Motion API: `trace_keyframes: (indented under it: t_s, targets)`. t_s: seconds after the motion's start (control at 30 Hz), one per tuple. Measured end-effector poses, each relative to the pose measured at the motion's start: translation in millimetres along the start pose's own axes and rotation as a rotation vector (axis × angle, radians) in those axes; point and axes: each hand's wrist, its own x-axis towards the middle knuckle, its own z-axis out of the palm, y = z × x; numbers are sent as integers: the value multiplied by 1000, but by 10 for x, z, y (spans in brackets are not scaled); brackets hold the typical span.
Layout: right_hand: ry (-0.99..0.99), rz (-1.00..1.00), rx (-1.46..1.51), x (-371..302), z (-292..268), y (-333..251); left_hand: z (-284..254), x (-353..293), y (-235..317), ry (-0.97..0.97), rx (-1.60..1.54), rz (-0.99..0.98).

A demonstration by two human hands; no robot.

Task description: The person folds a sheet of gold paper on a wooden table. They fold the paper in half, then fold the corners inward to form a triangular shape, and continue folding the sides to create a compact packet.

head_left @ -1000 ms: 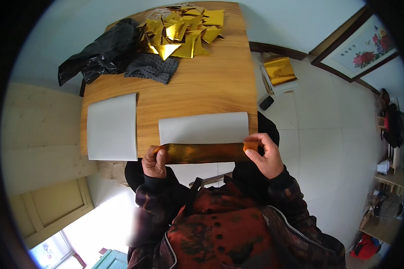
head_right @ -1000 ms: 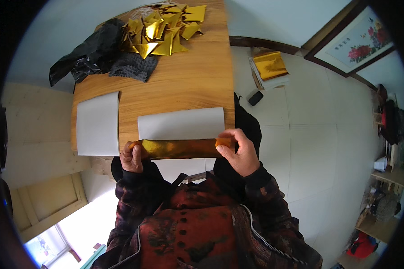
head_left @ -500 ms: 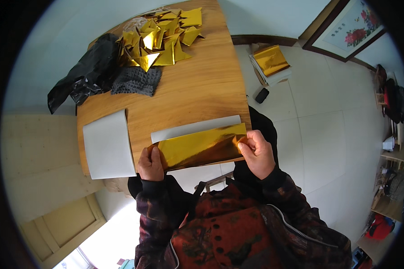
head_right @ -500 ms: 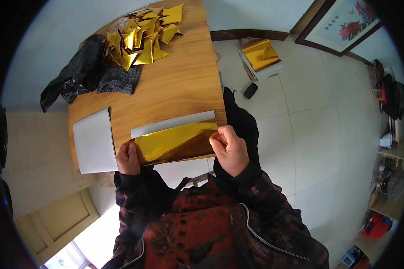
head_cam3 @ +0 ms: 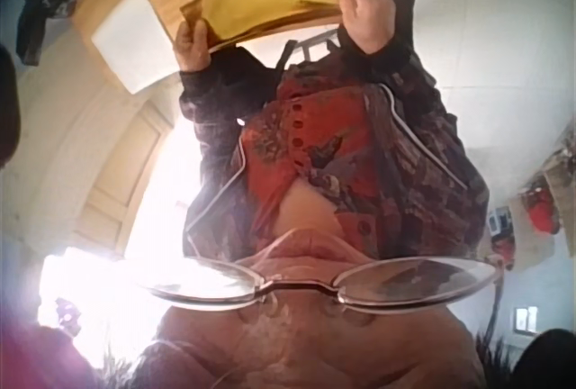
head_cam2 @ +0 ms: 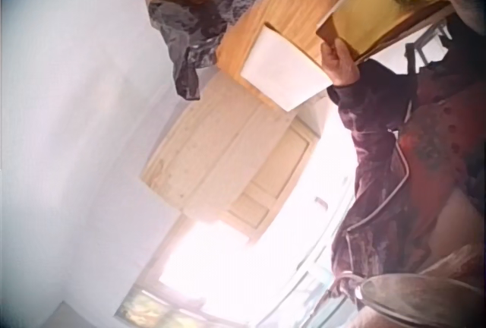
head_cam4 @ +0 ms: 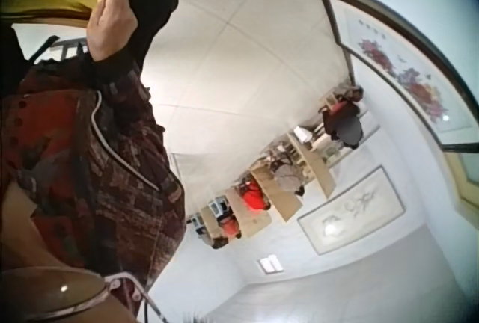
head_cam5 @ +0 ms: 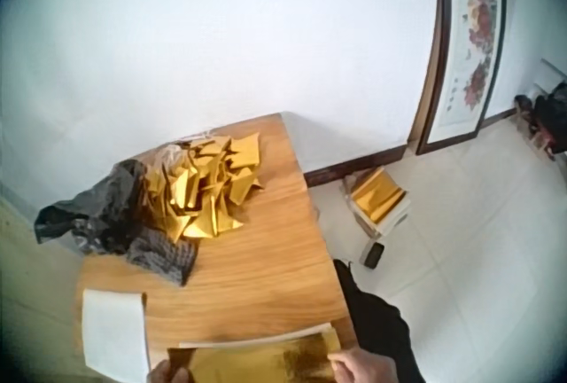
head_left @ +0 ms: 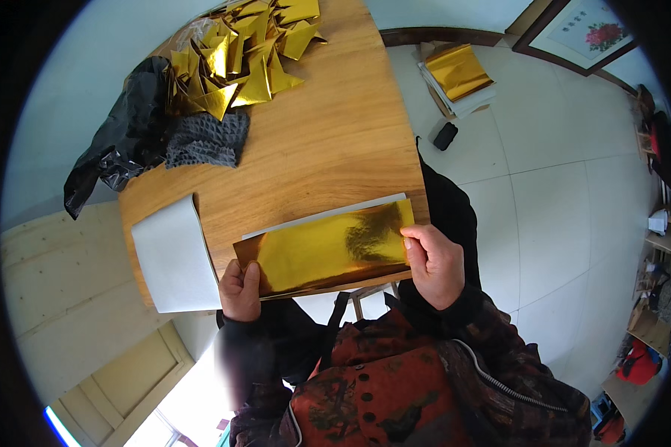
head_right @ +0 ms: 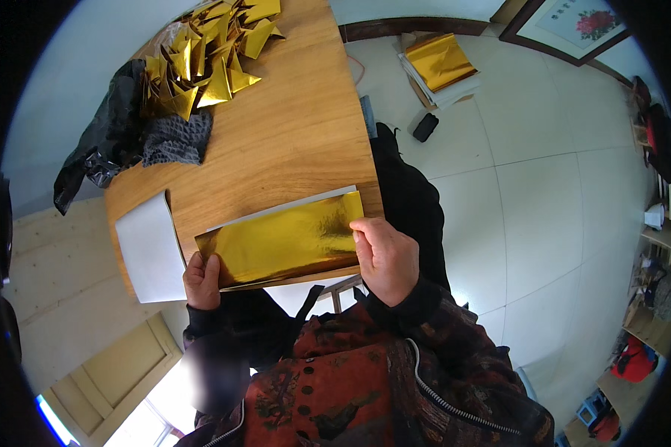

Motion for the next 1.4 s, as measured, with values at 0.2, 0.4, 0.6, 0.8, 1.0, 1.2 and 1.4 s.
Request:
trace_keyframes:
  t_s: [0.2,0.4,0.6,0.8,1.0,1.2,1.4]
  targets:
    - [2,-1,-30,59,10,-15,35,-8,50,32,16,-103]
    - [-41,46,-53,89,3,-37,86,-48,6,99,90,-66]
    - [-28,66,-83,119,13,-52,86,-67,28,115,85,-88]
    - [-64,98,-61,115,-4,-61,124,-82,107,130,136,-102]
    - [-41,71,-87,125,5,-57,140,-87,127,135,158,-70]
    - [-49,70,-76,125,-4,-61,162,-70,93,139,156,-4]
    - [-44,62,-70,125,2,-52,165,-67,103,124,147,1]
